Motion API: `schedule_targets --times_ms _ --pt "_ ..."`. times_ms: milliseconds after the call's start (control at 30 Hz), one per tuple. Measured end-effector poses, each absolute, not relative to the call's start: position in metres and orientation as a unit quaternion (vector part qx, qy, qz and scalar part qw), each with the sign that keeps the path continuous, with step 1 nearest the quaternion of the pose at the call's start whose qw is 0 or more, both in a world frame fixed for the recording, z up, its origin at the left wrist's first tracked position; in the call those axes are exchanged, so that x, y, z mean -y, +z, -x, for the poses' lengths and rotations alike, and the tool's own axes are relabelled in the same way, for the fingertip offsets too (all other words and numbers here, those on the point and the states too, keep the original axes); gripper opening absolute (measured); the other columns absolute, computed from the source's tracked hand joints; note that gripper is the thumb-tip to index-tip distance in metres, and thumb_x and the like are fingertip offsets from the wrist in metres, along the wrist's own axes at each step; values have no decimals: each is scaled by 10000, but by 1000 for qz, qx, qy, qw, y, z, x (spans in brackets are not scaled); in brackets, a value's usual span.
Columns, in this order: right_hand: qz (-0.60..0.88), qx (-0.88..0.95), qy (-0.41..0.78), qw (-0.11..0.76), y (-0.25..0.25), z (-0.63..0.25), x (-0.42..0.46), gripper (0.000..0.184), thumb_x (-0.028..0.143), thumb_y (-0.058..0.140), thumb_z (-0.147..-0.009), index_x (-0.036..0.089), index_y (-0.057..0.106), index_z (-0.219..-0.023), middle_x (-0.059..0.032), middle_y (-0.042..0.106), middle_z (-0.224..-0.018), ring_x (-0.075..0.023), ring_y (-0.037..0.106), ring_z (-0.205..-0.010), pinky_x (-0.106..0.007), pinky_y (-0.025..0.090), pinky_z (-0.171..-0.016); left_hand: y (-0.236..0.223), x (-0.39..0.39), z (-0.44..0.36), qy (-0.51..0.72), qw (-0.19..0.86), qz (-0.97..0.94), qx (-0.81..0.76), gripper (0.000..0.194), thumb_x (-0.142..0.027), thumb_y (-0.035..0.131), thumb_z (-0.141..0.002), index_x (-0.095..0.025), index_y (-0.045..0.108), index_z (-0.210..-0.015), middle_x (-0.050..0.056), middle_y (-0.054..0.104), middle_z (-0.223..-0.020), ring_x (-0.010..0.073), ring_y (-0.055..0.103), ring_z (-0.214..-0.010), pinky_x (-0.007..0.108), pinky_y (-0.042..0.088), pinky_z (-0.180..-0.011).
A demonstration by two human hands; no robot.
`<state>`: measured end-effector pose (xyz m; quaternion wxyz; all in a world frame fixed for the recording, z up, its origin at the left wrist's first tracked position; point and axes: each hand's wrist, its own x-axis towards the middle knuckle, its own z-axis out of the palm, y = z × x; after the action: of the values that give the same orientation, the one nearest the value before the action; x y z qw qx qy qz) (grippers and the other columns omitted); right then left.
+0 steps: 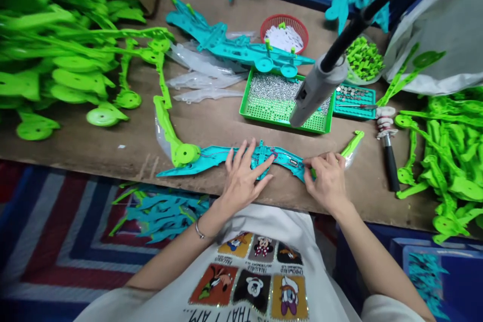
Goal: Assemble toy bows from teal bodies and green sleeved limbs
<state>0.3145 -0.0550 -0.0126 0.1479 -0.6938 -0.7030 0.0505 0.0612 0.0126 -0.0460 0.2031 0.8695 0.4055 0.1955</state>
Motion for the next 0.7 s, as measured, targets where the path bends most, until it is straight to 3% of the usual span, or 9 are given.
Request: schedule_targets --times_ms 200,367,567,700 --pt "687 698 61 193 -15 -320 55 112 218 637 -909 249 725 -971 -16 742 -831 -238 629 -899 -472 376 -980 -47 -12 -61 200 210 -867 -405 579 -345 689 -934 -362 529 -1490 113 188 -1728 396 205 -1579 693 194 -1204" --pt "670 721 66 166 -16 -321 55 112 212 658 -906 257 736 -973 -8 759 -849 -252 632 -933 -507 353 -1018 -46 -12 -61 196 211 -867 -407 568 -347 683 -939 -358 534 -1487 119 189 -1727 397 203 -1579 693 188 -1205" --pt "651 723 97 211 -18 -328 58 135 201 681 -902 291 756 -968 1 768 -883 -247 650 -903 -505 390 -977 -44 -11 -62 187 209 -869 -408 556 -376 673 -946 -353 537 -1484 134 209 -1720 387 194 -1583 671 191 -1217" --pt "624 753 85 191 -22 -334 60 161 210 687 -904 306 754 -1015 -1 764 -892 -259 654 -906 -546 375 -1026 -44 -10 -61 185 211 -868 -410 559 -390 672 -944 -335 538 -1485 150 191 -1721 386 177 -1589 671 195 -1220"
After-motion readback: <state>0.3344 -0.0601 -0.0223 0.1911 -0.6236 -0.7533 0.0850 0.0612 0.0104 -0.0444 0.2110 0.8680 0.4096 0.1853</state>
